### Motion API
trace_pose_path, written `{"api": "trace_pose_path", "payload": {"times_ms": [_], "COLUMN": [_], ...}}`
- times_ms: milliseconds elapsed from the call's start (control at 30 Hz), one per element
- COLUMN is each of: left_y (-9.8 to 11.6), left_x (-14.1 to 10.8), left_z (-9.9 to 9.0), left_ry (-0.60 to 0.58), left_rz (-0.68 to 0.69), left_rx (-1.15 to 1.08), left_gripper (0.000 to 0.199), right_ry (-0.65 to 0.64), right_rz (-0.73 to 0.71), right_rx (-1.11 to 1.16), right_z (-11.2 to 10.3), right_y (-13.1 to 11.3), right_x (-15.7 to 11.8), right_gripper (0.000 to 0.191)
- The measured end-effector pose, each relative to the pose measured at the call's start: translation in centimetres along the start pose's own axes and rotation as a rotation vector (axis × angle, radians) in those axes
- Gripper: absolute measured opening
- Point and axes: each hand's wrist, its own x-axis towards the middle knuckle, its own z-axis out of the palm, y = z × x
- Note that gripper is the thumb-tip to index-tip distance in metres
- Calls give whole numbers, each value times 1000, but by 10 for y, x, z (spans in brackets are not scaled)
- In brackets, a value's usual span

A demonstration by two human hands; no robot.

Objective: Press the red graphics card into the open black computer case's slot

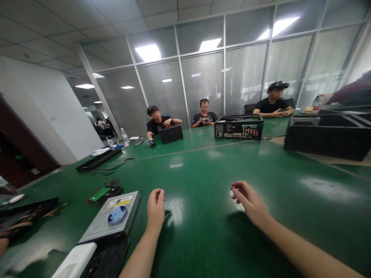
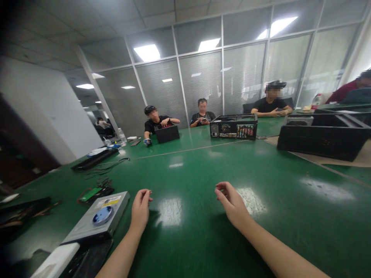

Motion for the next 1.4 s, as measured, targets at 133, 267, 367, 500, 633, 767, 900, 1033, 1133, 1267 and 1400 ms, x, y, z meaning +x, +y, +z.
{"api": "trace_pose_path", "payload": {"times_ms": [133, 267, 367, 500, 633, 767, 900, 1033, 1133, 1267, 1400], "left_y": [7, 6, 2, 1, 0, -3, 1, 10, 15, 17, 17], "left_x": [-6, -8, -6, -3, -2, -3, -3, -3, -5, -6, -5], "left_z": [2, 7, 8, 7, 8, 9, 9, 9, 9, 10, 10], "left_ry": [-34, -75, -81, -57, -69, -96, -97, -102, -121, -149, -145], "left_rz": [71, 39, -18, -124, -139, -111, -22, 67, 78, 88, 74], "left_rx": [52, 30, -14, -90, -104, -66, 34, 104, 123, 129, 109], "left_gripper": [26, 26, 28, 31, 32, 34, 32, 27, 26, 25, 29], "right_ry": [-65, -121, -117, -118, -106, -93, -71, -16, 29, 41, 13], "right_rz": [-50, -8, 24, 54, 44, 37, -41, -147, -161, -158, -126], "right_rx": [-37, -5, -11, -39, -24, -19, -101, -190, -231, -219, -150], "right_z": [12, 13, 9, 8, 8, 10, 10, 8, 8, 9, 11], "right_y": [-2, 4, 8, 11, 11, 9, 4, -1, -1, 1, 3], "right_x": [-3, -6, -3, 0, 0, 0, 1, 1, 2, 2, 2], "right_gripper": [39, 39, 40, 40, 40, 39, 34, 28, 27, 25, 27]}}
